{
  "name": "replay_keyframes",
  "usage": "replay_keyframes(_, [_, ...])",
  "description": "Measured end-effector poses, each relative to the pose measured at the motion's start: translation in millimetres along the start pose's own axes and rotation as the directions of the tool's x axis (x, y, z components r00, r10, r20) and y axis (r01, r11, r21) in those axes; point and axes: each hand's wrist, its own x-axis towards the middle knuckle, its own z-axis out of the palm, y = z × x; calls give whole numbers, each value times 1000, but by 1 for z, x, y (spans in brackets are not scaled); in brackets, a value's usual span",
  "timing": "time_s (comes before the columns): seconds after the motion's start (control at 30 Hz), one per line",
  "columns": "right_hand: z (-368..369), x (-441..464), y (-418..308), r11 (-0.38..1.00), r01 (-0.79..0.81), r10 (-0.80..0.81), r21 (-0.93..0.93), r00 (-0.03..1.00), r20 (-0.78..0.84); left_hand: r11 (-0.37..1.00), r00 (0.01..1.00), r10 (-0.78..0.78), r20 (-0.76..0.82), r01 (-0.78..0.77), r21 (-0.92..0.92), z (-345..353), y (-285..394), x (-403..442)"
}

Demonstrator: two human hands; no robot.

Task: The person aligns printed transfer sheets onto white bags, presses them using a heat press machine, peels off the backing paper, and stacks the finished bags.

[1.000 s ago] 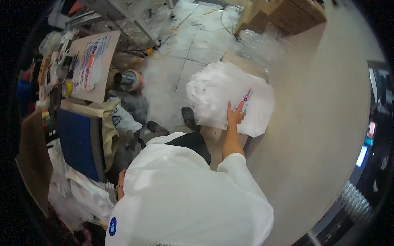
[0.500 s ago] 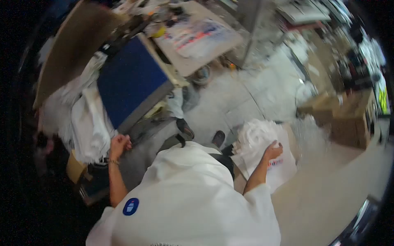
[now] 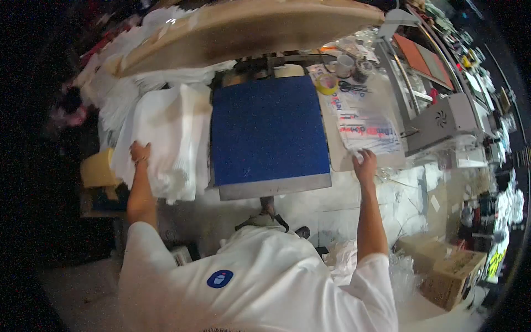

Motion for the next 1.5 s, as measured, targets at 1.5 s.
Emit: replay_keyframes(1.5, [47, 89, 70, 814, -75, -9, 577, 990, 142, 888, 918, 274, 288, -126, -443, -316, -33, -411])
